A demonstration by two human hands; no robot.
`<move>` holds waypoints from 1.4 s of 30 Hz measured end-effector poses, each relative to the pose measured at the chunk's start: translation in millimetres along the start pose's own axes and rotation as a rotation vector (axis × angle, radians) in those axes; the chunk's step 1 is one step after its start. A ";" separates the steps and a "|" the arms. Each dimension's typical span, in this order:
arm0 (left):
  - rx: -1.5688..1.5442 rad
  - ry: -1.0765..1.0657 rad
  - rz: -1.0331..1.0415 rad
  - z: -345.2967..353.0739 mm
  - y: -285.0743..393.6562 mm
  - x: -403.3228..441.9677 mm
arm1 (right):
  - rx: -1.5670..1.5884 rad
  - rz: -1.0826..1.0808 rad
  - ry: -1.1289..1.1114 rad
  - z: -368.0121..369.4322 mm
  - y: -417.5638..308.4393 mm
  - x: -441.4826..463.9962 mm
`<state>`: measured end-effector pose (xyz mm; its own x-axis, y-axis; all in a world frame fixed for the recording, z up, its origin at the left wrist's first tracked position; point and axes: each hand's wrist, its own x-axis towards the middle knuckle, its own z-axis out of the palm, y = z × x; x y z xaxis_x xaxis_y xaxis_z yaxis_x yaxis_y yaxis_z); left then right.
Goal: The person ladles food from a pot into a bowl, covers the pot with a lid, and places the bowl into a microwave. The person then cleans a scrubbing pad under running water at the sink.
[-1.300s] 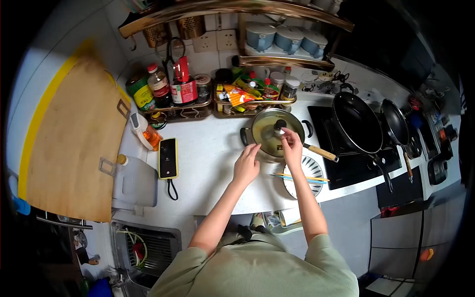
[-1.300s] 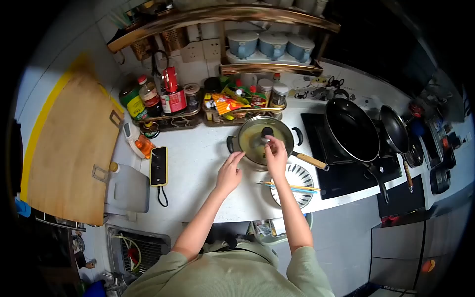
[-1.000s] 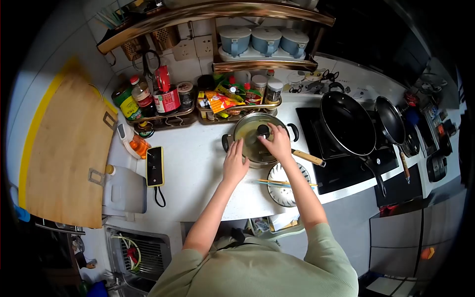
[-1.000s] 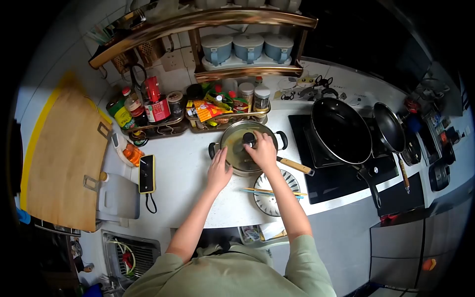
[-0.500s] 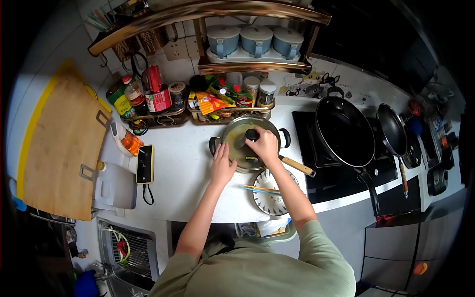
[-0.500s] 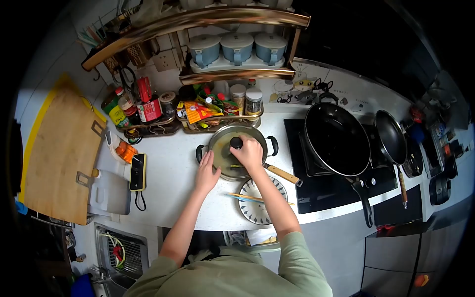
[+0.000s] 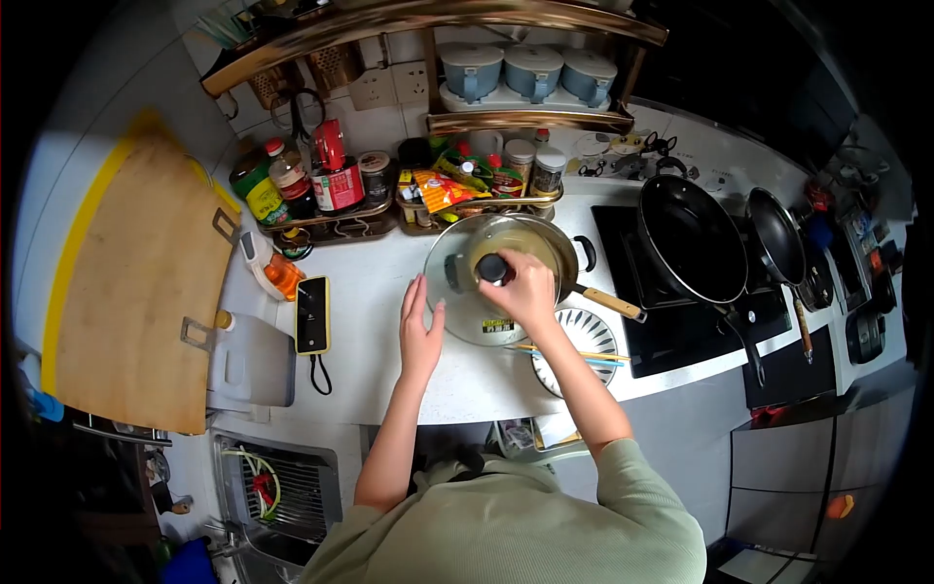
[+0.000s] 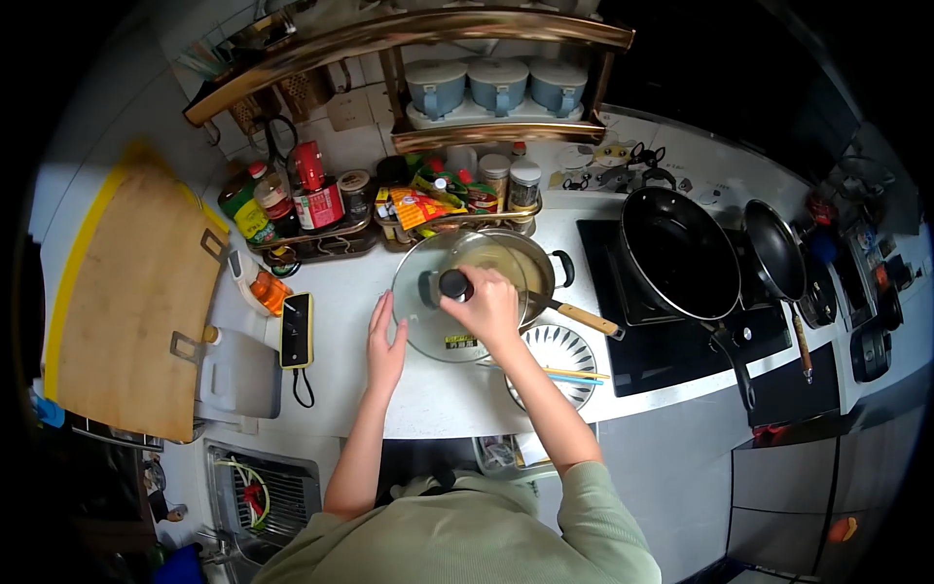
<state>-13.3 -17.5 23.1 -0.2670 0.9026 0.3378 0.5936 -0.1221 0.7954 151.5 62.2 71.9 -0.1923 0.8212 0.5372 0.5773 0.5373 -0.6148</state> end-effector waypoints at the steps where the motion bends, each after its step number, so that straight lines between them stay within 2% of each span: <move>1: -0.005 0.000 -0.002 -11.6 -2.2 -5.5 | 0.013 0.004 -0.012 3.5 -13.0 -4.9; 5: 0.110 0.118 0.007 -53.1 -18.7 -32.2 | 0.095 0.021 -0.102 36.5 -52.0 -28.2; 8: 0.086 0.182 -0.051 -74.8 -47.4 -58.1 | 0.178 0.004 -0.163 65.7 -74.5 -49.3; 13: 0.163 0.166 -0.144 -93.5 -91.7 -94.4 | 0.256 0.015 -0.227 117.7 -84.5 -85.0; 17: 0.233 0.104 -0.173 -89.7 -124.3 -106.9 | 0.260 0.054 -0.258 149.4 -65.2 -104.8; 27: 0.349 -0.059 -0.096 -76.1 -155.1 -100.8 | 0.221 0.038 -0.281 170.9 -31.8 -115.8; 42: 0.422 -0.080 -0.081 -65.6 -173.5 -102.3 | 0.205 0.041 -0.319 179.4 -20.2 -116.5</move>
<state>-138.8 -115.8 -116.5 -0.2757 0.9336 0.2289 0.8356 0.1151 0.5371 19.8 -9.9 -81.9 -0.4285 0.8441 0.3223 0.4255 0.5032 -0.7522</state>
